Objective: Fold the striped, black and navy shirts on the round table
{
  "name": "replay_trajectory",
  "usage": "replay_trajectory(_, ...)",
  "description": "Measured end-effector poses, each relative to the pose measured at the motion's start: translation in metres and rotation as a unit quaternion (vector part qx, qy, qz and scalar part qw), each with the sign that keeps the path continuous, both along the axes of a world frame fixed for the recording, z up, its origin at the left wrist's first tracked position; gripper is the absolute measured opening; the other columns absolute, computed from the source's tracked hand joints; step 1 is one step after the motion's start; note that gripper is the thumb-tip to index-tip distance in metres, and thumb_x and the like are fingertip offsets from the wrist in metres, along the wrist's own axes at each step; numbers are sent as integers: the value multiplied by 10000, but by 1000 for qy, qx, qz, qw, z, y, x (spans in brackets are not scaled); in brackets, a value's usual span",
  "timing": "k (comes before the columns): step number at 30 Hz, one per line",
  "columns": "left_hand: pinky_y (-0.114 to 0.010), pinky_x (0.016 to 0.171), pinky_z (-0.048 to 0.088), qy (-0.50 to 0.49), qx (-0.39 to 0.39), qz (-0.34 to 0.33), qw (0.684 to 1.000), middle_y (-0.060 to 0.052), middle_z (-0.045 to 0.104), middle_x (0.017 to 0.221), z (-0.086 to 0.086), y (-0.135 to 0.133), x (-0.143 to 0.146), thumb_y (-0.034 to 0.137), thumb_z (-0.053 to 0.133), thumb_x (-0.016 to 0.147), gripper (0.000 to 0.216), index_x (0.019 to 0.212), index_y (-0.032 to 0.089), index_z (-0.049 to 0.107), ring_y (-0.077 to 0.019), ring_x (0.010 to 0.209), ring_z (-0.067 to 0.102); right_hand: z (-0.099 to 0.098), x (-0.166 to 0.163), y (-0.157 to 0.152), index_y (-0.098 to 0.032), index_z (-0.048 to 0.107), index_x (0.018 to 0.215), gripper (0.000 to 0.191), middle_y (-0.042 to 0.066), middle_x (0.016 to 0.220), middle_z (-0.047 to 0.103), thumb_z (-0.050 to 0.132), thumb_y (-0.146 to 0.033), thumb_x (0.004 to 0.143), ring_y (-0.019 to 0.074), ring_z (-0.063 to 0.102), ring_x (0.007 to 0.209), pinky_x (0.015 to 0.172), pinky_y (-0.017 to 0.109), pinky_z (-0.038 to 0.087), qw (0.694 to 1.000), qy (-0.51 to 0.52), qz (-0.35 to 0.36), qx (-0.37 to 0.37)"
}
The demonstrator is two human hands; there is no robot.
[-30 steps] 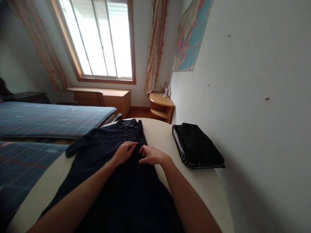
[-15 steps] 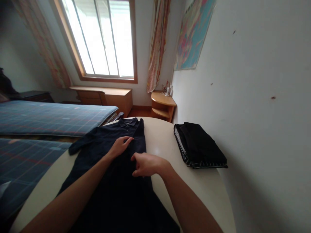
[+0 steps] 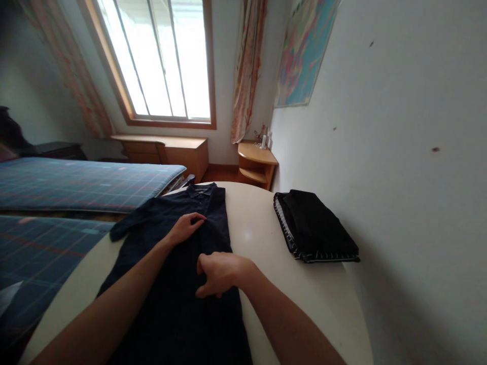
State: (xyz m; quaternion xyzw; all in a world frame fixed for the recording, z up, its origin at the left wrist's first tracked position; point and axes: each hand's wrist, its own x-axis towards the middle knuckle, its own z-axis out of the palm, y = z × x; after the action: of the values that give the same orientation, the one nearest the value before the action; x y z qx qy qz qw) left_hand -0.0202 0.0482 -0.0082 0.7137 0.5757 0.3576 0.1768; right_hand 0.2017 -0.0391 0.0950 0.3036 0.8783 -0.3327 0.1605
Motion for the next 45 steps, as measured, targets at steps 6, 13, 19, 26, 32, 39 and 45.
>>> replay_trajectory(6,-367,969,472,14,9,3,1000,-51,737,1016,-3,-1,1,334,572,850,255,997,202,734,-238,1006,657,-7,-5,-5,-178,534,1203,538,13,737,688,720,-311,716,242,680,853,626,268,424,996,-52,24,70)
replay_trajectory(13,-355,963,478,20,19,9,1000,-55,731,1043,-4,-1,0,310,540,868,274,1039,201,724,-222,1008,653,-6,-8,-4,-200,530,1186,376,-34,699,677,640,-293,838,163,692,795,625,209,451,997,52,44,-39)
replay_trajectory(19,-395,1022,450,45,40,2,998,-58,713,1049,-8,-2,0,283,556,860,247,1029,205,718,-237,1071,613,-17,-17,-11,-194,584,1012,271,-81,647,645,736,-269,801,130,693,676,648,188,480,983,-44,68,-166)
replay_trajectory(26,-421,1124,378,82,75,3,994,-95,601,1300,-16,0,-1,257,528,886,294,1118,185,694,-245,1235,529,-25,-21,-5,-185,658,931,140,-41,769,675,694,-275,831,104,641,671,640,185,451,989,53,113,-75)
replay_trajectory(32,-469,1172,291,195,42,5,980,-99,401,1538,-25,-2,1,188,413,927,512,1428,222,513,-272,1433,341,-53,-17,19,-161,625,1183,328,123,1263,620,607,-332,904,273,501,1259,1060,395,373,937,203,-46,280)
replay_trajectory(39,-475,1186,240,249,-7,14,968,-82,343,1576,-18,-9,13,211,376,947,548,1492,230,425,-273,1474,261,-83,-11,27,-101,214,1566,843,141,1628,154,377,-651,947,320,56,1506,1211,512,61,963,128,-98,215)
replay_trajectory(45,-473,1188,231,250,-30,0,968,-89,333,1579,-12,-8,37,192,389,921,561,1479,218,444,-270,1480,245,-53,2,30,-104,390,1489,751,171,1533,379,524,-559,906,352,288,1428,1146,484,253,970,88,-114,197)
